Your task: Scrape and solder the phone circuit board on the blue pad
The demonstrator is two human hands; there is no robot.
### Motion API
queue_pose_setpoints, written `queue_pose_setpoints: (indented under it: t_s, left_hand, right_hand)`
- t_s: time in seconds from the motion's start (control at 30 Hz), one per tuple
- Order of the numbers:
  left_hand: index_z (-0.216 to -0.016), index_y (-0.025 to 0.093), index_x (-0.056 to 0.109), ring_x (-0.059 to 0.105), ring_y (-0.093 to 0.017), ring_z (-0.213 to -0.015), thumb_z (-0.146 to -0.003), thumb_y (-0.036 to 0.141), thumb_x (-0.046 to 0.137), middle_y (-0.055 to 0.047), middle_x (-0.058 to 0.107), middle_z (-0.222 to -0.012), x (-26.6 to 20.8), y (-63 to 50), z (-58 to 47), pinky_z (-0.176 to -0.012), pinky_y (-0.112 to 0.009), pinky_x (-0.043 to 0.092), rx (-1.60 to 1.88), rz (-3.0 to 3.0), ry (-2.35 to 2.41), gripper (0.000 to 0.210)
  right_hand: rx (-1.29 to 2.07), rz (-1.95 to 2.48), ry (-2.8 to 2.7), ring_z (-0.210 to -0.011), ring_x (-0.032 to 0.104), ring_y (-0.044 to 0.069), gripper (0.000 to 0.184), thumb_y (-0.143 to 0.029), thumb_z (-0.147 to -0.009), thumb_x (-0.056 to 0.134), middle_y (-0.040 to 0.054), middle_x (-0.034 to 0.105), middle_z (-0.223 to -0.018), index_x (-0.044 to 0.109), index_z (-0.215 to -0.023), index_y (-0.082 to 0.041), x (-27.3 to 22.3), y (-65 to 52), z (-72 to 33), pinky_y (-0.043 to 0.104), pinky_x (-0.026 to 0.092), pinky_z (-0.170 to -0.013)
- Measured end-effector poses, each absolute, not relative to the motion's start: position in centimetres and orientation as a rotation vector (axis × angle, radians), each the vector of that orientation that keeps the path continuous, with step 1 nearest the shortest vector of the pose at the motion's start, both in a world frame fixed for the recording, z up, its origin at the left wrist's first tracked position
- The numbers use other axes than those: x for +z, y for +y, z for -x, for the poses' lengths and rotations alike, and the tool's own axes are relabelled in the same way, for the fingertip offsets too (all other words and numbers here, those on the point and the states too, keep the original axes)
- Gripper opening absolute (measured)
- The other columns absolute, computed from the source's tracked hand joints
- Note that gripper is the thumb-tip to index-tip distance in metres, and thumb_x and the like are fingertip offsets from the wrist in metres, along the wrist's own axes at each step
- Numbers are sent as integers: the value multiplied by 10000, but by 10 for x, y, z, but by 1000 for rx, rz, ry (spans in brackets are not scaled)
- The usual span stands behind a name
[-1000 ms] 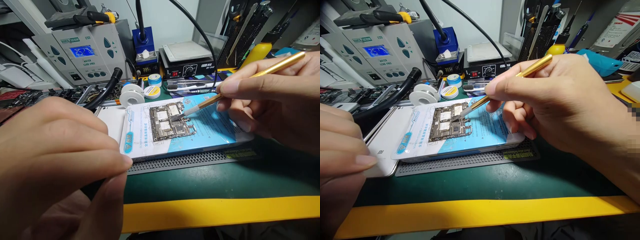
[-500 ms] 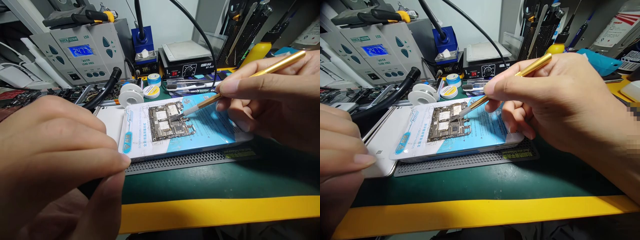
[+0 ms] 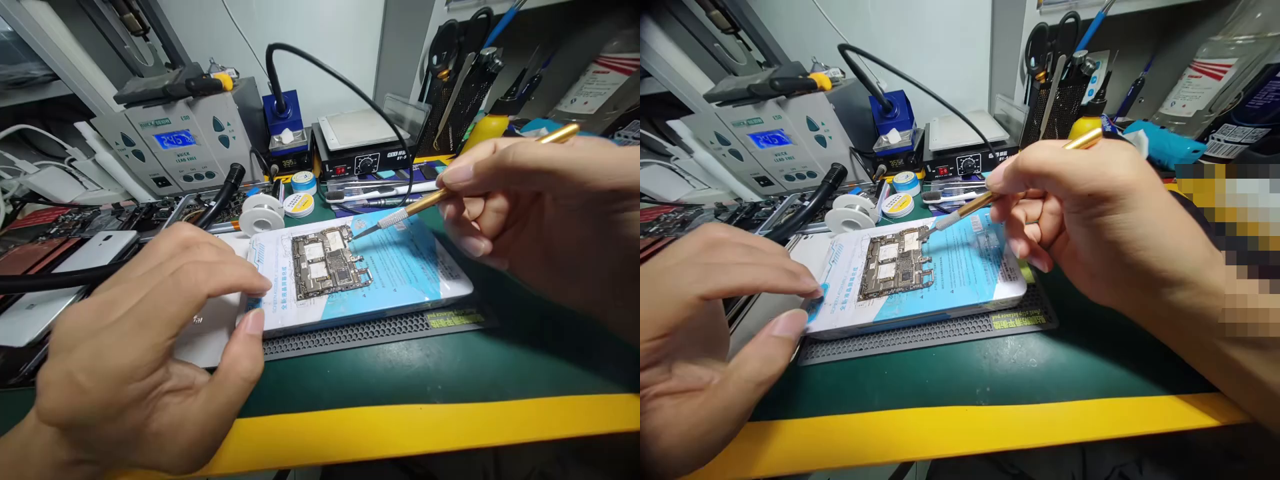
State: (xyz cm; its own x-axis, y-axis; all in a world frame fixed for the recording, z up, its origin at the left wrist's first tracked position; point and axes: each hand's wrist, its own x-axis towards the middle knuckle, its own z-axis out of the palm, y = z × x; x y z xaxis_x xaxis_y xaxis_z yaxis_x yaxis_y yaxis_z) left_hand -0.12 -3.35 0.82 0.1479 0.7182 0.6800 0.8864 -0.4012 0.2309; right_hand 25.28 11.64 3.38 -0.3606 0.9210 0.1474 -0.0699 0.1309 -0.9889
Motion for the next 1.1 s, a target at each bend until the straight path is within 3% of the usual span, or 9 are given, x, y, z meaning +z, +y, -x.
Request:
queue_pose_setpoints:
  t_s: [0.23,0.47,0.63,0.87,1.1]
  left_hand:
    - [-1005,146,654,618,-245,-880,-699,33,675,-75,655,-917,7,-28,5,-717,-424,510,-1089,2289,-1456,327]
    - [-1021,144,647,616,-241,-899,-767,66,620,-86,653,-927,12,-27,-1,-762,-417,513,-998,2311,-1501,267]
    - [-1034,130,634,604,-235,-928,-761,70,620,-90,643,-956,15,-28,-4,-794,-404,498,-961,2335,-1511,280]
    - [-1046,122,619,601,-236,-940,-774,72,614,-92,651,-958,15,-28,-2,-813,-411,507,-935,2345,-1509,277]
    - [-1029,103,635,608,-235,-945,-764,69,623,-109,663,-968,15,-27,-1,-820,-413,515,-936,2342,-1526,267]
  right_hand:
    - [1488,904,-1504,-386,441,106,335,-105,-783,641,-9,482,-413,607,-458,-182,41,118,-255,211,277,-316]
    - [1583,965,-1539,-386,427,79,212,-150,-748,711,61,629,-604,649,-546,-143,35,123,-256,202,206,-296]
    - [1620,1048,-1577,-396,394,77,184,-197,-786,720,20,505,-511,709,-625,-109,35,124,-257,209,206,-327]
    - [1689,1059,-1586,-392,370,82,207,-249,-799,726,6,459,-479,704,-634,-126,35,124,-257,224,170,-338]
    - [1807,1101,-1463,-407,400,64,144,-219,-760,730,59,617,-673,676,-649,-144,38,123,-255,209,193,-314]
